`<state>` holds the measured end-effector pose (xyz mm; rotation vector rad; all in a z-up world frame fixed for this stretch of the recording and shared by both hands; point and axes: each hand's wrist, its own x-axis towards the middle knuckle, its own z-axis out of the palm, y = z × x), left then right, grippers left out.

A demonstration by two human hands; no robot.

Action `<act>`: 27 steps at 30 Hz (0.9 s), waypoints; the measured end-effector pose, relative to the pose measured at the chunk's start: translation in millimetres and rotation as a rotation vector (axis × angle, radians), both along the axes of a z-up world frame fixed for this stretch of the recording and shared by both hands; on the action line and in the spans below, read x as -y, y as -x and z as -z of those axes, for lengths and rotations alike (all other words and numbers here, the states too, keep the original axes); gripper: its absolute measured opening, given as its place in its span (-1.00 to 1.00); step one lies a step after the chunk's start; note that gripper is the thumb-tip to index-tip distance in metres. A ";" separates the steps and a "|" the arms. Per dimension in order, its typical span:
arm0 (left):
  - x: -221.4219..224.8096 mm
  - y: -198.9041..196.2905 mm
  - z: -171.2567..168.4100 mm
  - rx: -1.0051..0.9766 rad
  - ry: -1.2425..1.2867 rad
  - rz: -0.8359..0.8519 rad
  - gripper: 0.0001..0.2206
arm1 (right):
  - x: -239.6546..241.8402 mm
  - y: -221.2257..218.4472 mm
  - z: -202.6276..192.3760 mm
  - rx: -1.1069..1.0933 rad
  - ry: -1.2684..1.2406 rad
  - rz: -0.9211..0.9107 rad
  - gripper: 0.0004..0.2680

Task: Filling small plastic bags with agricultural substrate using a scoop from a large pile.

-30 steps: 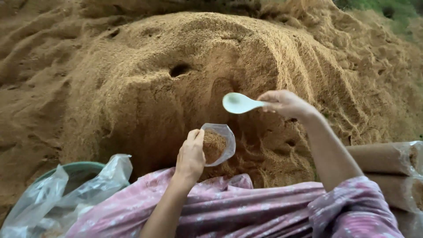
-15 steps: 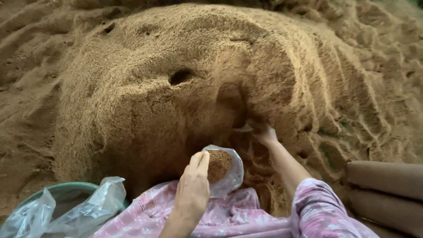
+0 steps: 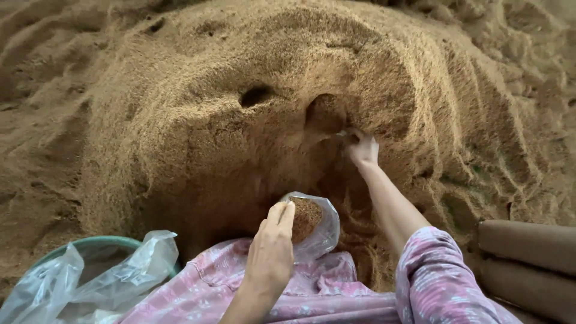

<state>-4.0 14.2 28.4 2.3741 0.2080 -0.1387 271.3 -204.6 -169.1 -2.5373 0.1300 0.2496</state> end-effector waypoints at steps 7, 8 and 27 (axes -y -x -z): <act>-3.0 5.6 5.2 0.098 -0.022 0.011 -0.46 | -1.7 18.9 -64.3 0.114 -0.190 -0.031 -0.75; -3.4 7.2 7.3 0.111 -0.023 0.004 -0.47 | 0.4 20.6 -67.8 0.154 -0.215 -0.040 -0.76; -9.8 6.7 49.1 -0.079 0.025 0.024 -0.31 | 23.2 152.8 -263.2 -0.036 -0.343 -0.318 -0.76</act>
